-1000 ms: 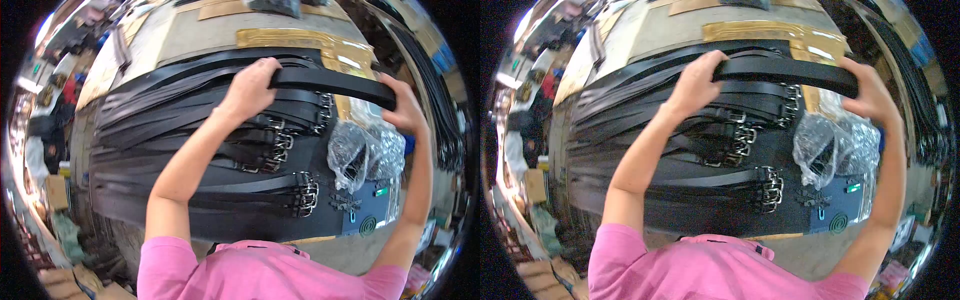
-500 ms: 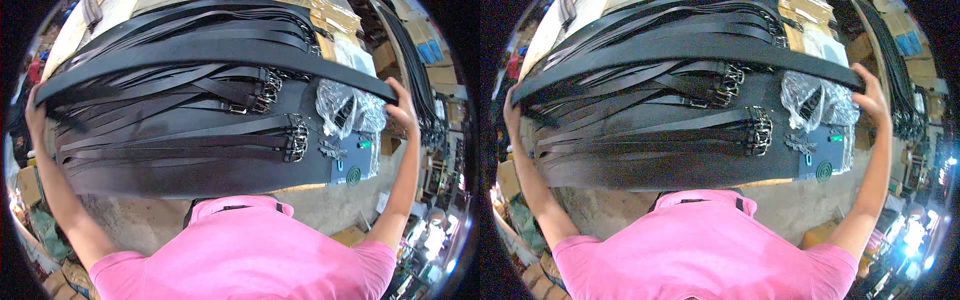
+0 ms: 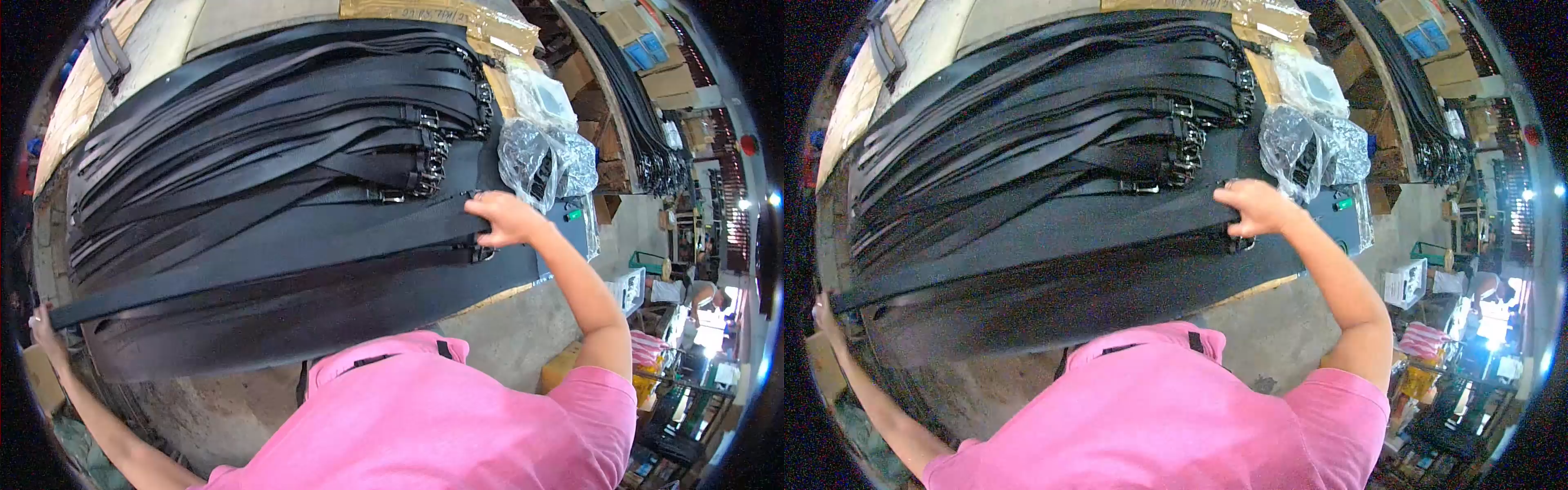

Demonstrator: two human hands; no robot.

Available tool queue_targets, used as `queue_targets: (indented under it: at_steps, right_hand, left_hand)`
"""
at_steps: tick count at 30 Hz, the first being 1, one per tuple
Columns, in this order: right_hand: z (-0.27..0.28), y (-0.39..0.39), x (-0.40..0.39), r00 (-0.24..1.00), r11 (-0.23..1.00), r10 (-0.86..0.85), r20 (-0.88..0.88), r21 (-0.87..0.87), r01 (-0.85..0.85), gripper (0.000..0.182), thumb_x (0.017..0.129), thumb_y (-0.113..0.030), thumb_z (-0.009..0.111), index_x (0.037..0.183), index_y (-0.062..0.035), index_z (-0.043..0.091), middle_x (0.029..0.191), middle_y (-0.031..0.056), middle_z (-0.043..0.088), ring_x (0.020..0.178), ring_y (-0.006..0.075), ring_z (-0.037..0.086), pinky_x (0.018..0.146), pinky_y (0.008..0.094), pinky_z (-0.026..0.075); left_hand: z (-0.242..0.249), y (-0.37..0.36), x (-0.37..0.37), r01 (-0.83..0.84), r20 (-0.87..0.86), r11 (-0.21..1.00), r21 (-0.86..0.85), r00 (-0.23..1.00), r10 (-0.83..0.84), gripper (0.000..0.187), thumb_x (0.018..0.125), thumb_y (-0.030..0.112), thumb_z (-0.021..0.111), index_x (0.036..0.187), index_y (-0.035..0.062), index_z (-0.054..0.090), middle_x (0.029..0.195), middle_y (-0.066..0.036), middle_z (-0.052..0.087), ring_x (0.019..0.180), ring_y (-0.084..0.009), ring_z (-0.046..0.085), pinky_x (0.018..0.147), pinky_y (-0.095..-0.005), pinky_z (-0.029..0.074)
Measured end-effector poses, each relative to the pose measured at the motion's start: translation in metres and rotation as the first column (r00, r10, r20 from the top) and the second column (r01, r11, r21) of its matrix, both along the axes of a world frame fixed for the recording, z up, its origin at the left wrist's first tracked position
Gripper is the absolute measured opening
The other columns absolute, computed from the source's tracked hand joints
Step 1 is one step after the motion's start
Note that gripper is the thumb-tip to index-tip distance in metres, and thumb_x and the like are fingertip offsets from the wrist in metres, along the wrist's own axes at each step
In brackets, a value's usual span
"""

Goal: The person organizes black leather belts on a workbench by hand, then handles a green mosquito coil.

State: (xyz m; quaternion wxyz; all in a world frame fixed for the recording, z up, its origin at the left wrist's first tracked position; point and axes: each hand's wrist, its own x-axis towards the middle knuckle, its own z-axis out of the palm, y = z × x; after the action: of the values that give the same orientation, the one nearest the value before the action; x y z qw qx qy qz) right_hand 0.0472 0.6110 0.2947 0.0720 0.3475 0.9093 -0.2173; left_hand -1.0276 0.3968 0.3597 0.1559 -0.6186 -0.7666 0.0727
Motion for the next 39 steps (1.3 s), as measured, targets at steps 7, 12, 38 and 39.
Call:
queue_targets:
  at_steps: [7,12,38,39]
  right_hand:
    - [-0.066,-0.031,-0.007,0.996,0.994,-0.038,0.080,0.107,0.029,0.060,0.060,-0.026,0.083,0.106,-0.0041,0.051,0.092,0.0160,0.060,0.089,0.0359,0.062,0.076,0.0461,0.051]
    - [-0.054,-0.036,-0.010,1.000,0.978,-0.029,0.006,0.207,0.027,0.055,0.062,-0.037,0.081,0.099,-0.0022,0.058,0.095,0.0141,0.060,0.093,0.0322,0.060,0.077,0.0427,0.051]
    - [-0.094,0.187,0.063,0.852,0.885,-0.255,-0.458,0.244,0.396,0.042,0.065,-0.022,0.077,0.095,-0.0054,0.053,0.092,0.0137,0.062,0.092,0.0338,0.061,0.081,0.0420,0.049]
    - [-0.095,0.189,0.064,0.843,0.881,-0.260,-0.472,0.241,0.407,0.042,0.065,-0.023,0.077,0.096,-0.0054,0.054,0.092,0.0137,0.062,0.092,0.0339,0.061,0.081,0.0419,0.049]
  left_hand:
    - [-0.115,0.011,0.112,-0.441,0.351,0.834,-0.332,0.763,0.543,0.120,0.061,-0.003,0.082,0.156,0.0336,0.017,0.164,-0.013,0.000,0.148,-0.0450,0.004,0.118,-0.0549,0.022]
    - [-0.132,0.108,0.219,-0.091,0.488,0.995,-0.051,0.866,0.105,0.089,0.077,-0.014,0.058,0.154,0.0221,0.029,0.163,-0.016,0.010,0.149,-0.0400,0.008,0.121,-0.0469,0.014]
    - [-0.136,0.399,0.899,0.756,0.480,0.564,0.332,0.379,-0.791,0.058,0.066,0.017,0.083,0.120,0.0096,0.061,0.108,-0.009,0.050,0.107,-0.0289,0.049,0.089,-0.0430,0.042]
    - [-0.135,0.400,0.900,0.746,0.488,0.584,0.320,0.399,-0.776,0.058,0.065,0.017,0.083,0.119,0.0094,0.061,0.108,-0.009,0.050,0.107,-0.0290,0.049,0.088,-0.0427,0.042]
